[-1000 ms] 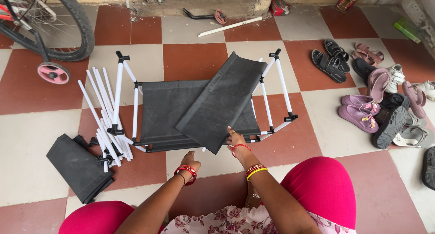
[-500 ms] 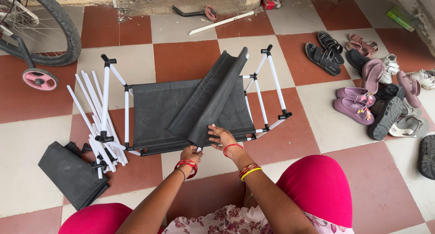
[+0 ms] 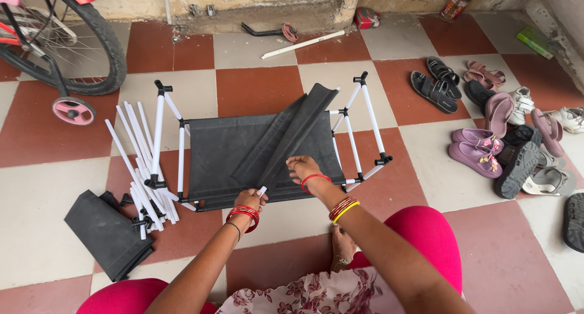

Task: The person assembles a shoe rack by sliding black fabric shelves onto white tubes and connecting the tubes with plastic joints.

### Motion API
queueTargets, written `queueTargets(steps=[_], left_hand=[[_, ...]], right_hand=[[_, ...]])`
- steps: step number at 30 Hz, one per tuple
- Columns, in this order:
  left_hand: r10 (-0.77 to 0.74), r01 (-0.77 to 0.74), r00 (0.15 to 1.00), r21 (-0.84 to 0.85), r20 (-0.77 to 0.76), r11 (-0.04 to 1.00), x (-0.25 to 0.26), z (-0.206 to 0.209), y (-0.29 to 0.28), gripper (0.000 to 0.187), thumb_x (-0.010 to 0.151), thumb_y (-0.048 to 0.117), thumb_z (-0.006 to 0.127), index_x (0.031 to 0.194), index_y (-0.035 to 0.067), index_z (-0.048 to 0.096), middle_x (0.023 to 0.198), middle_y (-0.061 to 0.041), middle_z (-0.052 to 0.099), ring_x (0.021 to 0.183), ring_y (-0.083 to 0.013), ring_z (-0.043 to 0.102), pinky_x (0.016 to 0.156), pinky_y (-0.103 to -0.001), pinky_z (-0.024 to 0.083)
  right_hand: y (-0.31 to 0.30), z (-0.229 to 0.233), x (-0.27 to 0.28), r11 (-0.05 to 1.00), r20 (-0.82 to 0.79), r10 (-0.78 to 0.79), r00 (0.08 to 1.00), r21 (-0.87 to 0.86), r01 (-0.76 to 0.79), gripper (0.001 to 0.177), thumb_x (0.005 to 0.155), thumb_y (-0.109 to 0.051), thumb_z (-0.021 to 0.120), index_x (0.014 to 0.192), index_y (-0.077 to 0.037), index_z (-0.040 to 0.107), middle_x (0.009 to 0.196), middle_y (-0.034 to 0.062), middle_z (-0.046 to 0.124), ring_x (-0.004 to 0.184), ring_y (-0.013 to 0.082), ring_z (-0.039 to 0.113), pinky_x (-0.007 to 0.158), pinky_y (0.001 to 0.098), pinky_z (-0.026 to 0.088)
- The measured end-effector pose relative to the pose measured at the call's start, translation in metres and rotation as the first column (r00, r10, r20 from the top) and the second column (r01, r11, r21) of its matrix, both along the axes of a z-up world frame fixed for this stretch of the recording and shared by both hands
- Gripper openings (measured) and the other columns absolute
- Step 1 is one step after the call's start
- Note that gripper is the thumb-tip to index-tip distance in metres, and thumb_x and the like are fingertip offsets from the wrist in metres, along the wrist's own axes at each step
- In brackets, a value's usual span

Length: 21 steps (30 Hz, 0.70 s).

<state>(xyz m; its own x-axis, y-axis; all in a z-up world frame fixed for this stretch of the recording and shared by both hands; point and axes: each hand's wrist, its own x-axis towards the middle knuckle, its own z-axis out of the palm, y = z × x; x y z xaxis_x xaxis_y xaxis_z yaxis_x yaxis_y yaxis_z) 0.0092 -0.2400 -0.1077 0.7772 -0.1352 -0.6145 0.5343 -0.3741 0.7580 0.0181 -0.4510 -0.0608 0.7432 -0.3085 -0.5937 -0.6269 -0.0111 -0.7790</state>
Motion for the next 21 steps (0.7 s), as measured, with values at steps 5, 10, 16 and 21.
queueTargets(steps=[5,10,16,21], left_hand=[[0.014,-0.017,0.999,-0.114,-0.031,0.993,0.001,0.024,0.028,0.039,0.109,0.021,0.042,0.084,0.005,0.067,0.064,0.000,0.053,0.053,-0.0100,0.044,0.050,-0.028,0.041],[-0.006,-0.001,0.999,-0.195,-0.036,0.981,-0.004,0.032,0.055,0.038,0.109,0.023,0.043,0.085,0.005,0.067,0.064,0.001,0.051,0.053,-0.0086,0.042,0.050,-0.026,0.040],[-0.024,0.035,0.997,-0.144,0.075,0.989,-0.006,0.064,0.089,0.036,0.108,0.021,0.046,0.085,0.007,0.068,0.065,0.002,0.051,0.054,-0.0085,0.040,0.051,-0.026,0.038],[-0.130,0.115,0.972,0.082,0.198,0.990,-0.001,0.088,0.104,0.036,0.107,0.023,0.046,0.087,0.009,0.072,0.066,0.001,0.058,0.059,-0.0081,0.049,0.059,-0.025,0.048]], right_hand=[[0.002,0.063,0.001,0.976,-0.066,0.203,0.977,-0.062,-0.207,0.041,0.095,-0.036,0.067,0.128,-0.014,0.062,0.126,0.0040,0.067,0.113,0.0180,0.067,0.093,0.0359,0.057],[0.006,0.087,-0.004,0.972,-0.034,0.235,0.971,-0.007,-0.236,0.048,0.095,-0.040,0.066,0.134,-0.014,0.060,0.127,0.0040,0.066,0.116,0.0191,0.066,0.096,0.0357,0.056],[0.024,0.087,0.005,0.970,0.158,0.146,0.977,0.172,-0.173,0.051,0.094,-0.037,0.067,0.134,-0.007,0.058,0.122,0.0098,0.068,0.109,0.0204,0.070,0.091,0.0331,0.060],[0.017,0.086,0.014,0.961,0.190,-0.005,0.982,0.271,-0.047,0.039,0.092,-0.037,0.071,0.113,-0.006,0.062,0.109,0.0091,0.070,0.100,0.0201,0.073,0.085,0.0324,0.061]])
